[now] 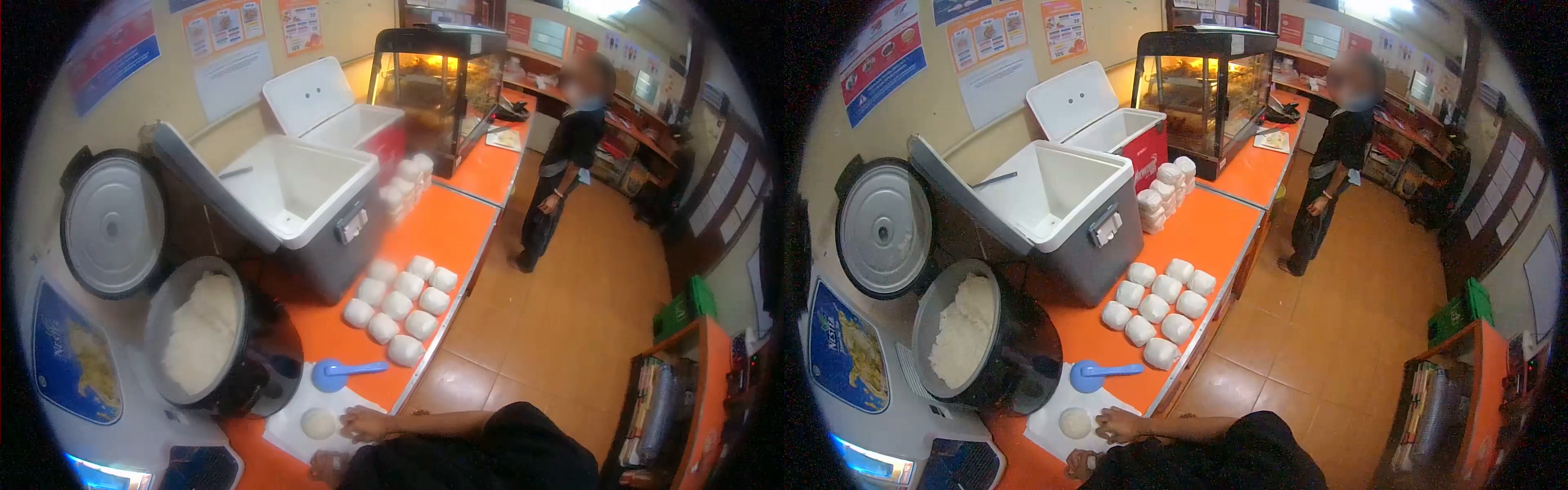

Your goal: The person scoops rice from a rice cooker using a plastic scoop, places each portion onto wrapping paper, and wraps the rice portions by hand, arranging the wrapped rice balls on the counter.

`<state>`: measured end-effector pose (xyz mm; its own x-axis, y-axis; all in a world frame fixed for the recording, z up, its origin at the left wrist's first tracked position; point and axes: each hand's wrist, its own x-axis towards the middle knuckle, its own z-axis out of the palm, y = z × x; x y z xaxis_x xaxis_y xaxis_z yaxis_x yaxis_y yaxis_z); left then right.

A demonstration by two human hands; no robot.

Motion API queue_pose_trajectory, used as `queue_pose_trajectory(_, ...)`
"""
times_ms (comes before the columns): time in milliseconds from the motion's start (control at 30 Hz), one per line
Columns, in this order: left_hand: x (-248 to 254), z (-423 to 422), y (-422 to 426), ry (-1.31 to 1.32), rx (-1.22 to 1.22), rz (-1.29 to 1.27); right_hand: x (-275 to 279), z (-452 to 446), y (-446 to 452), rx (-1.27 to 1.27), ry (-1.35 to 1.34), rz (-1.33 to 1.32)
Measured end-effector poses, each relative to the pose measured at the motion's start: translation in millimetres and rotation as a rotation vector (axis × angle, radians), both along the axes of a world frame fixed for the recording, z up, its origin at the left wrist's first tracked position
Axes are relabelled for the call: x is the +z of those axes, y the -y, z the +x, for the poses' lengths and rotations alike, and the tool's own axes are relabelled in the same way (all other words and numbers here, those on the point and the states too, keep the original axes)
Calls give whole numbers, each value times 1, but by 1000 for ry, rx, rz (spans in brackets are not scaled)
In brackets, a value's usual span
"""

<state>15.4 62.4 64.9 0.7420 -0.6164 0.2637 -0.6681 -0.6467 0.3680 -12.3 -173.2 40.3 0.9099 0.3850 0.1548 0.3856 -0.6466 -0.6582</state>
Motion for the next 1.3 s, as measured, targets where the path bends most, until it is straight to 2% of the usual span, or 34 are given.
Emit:
queue_pose_trajectory(133, 12, -3, 4, -2, -57, 10, -20, 5, -5, 72, 16, 34)
queue_pose_trajectory(233, 26, -4, 11, -7, -135, 11, -41, 13, -16, -23, 313, 164)
queue_pose_trajectory(300, 38, -3, 19, -25, -182, 12, -34, 20, -7, 43, 51, 83)
queue_pose_trajectory(333, 37, -7, 17, -91, -123, 69, -26, 26, -7, 117, -80, 41)
queue_pose_trajectory(400, 28, -10, 21, -114, -82, -54, -1, 27, -4, 40, -70, 185)
queue_pose_trajectory(433, 23, -10, 21, -228, 37, 32, -9, 35, -2, 52, -65, 173)
queue_pose_trajectory(467, 9, -8, 15, -228, 65, 91, -20, 38, -4, 63, -68, 167)
queue_pose_trajectory(500, 36, -10, 19, -121, 11, 66, -8, 38, -1, 80, -40, 203)
queue_pose_trajectory(533, 36, -12, 19, -272, 147, 19, 4, 37, 5, 74, -137, 156)
queue_pose_trajectory(633, 17, -14, 12, -231, 133, 3, 18, 40, 6, 56, -189, 224)
queue_pose_trajectory(667, 30, -17, 16, -255, 140, -12, 18, 43, 7, 59, -179, 206)
queue_pose_trajectory(733, 21, -17, 18, -106, 148, -73, 20, 49, 5, 64, -212, 189)
queue_pose_trajectory(1000, 12, -19, 14, -149, 235, -163, 38, 50, 1, 35, -266, 230)
queue_pose_trajectory(1133, 5, -19, 10, -236, 232, -193, 45, 45, 1, 21, -277, 144)
queue_pose_trajectory(1300, 16, -21, 19, -74, 184, -165, 36, 44, 1, 29, -277, 138)
